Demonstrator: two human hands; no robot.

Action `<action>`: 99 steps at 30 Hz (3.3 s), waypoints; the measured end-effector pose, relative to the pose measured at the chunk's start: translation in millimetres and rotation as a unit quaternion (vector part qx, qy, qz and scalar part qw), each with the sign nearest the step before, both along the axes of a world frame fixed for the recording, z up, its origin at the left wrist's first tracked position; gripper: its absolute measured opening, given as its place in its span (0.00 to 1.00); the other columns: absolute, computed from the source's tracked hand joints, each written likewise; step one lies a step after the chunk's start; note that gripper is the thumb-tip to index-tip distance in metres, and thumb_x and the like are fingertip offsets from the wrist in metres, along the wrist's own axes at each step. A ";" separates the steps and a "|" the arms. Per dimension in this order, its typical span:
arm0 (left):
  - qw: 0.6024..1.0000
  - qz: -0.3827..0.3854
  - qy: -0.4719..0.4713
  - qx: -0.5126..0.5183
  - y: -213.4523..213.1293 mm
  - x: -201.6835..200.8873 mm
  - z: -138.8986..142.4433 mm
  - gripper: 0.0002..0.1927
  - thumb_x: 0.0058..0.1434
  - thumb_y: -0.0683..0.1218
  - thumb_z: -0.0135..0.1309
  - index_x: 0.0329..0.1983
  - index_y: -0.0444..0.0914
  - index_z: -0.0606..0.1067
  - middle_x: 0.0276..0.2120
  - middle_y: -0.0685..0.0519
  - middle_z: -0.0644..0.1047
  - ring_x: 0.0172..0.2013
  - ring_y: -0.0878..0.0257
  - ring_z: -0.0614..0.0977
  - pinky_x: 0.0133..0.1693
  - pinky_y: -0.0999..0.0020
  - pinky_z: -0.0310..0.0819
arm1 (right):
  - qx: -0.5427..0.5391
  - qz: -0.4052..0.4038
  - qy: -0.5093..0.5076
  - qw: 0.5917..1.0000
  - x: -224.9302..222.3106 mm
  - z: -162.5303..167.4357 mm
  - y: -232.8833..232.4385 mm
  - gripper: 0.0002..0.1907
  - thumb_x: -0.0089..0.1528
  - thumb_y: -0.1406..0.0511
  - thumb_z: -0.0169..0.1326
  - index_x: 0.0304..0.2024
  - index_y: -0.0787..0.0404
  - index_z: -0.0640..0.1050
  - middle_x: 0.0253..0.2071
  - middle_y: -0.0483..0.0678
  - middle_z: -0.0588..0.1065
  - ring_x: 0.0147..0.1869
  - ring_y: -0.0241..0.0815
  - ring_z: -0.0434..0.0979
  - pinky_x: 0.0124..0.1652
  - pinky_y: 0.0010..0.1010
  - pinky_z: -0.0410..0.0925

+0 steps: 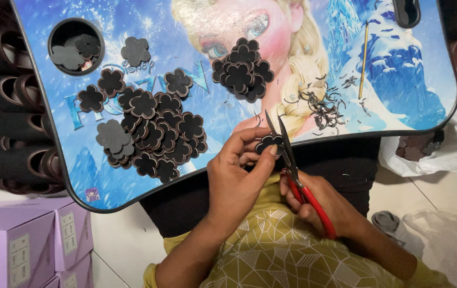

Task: The person sits on the floor with a children's lap tray across their lap, holding black flower-shaped cutouts one at a time and using red-handled scissors to trim excess material from their edges, placing finished pieces on the tray and scraps to the side.

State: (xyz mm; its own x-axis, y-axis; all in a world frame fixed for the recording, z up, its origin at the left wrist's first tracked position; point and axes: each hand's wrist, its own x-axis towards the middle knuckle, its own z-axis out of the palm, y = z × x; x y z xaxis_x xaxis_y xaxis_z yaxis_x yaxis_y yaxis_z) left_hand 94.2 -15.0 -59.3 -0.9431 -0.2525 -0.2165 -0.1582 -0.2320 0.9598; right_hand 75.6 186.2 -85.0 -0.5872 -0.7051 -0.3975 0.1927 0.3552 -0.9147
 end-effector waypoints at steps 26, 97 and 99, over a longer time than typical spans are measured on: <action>0.999 -0.006 -0.003 0.053 -6.1 -1.1 -1.7 0.17 0.63 0.35 0.60 0.55 0.31 0.74 0.36 0.54 0.80 0.35 0.74 0.80 0.37 0.80 0.74 | 0.038 0.011 0.032 0.999 -4.4 -1.8 11.5 0.50 0.45 0.20 0.41 0.30 0.59 0.67 0.19 0.38 0.63 0.23 0.32 0.62 0.24 0.27 0.57; 0.989 -0.110 -0.079 0.056 -13.8 1.8 -11.3 0.11 0.60 0.37 0.63 0.46 0.30 0.78 0.33 0.55 0.82 0.31 0.76 0.78 0.34 0.81 0.73 | 0.029 0.010 0.046 0.998 -3.8 -13.6 19.3 0.49 0.45 0.21 0.43 0.31 0.59 0.69 0.19 0.39 0.64 0.23 0.32 0.63 0.24 0.27 0.58; 0.987 -0.117 -0.088 0.062 -17.1 1.0 -6.4 0.12 0.59 0.37 0.62 0.46 0.31 0.78 0.33 0.55 0.82 0.30 0.76 0.78 0.33 0.81 0.73 | 0.034 0.008 0.060 0.998 -3.8 -13.9 22.6 0.48 0.47 0.21 0.43 0.29 0.58 0.69 0.20 0.39 0.65 0.24 0.31 0.65 0.24 0.26 0.58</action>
State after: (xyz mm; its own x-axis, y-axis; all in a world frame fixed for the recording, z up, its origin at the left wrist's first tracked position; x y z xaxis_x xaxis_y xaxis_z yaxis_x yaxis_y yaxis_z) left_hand 95.2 -32.1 -65.6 -0.9178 0.0071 -0.3970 -0.3826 -0.2830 0.8795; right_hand 71.8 208.8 -99.0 -0.6219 -0.6893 -0.3718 0.0765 0.4190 -0.9048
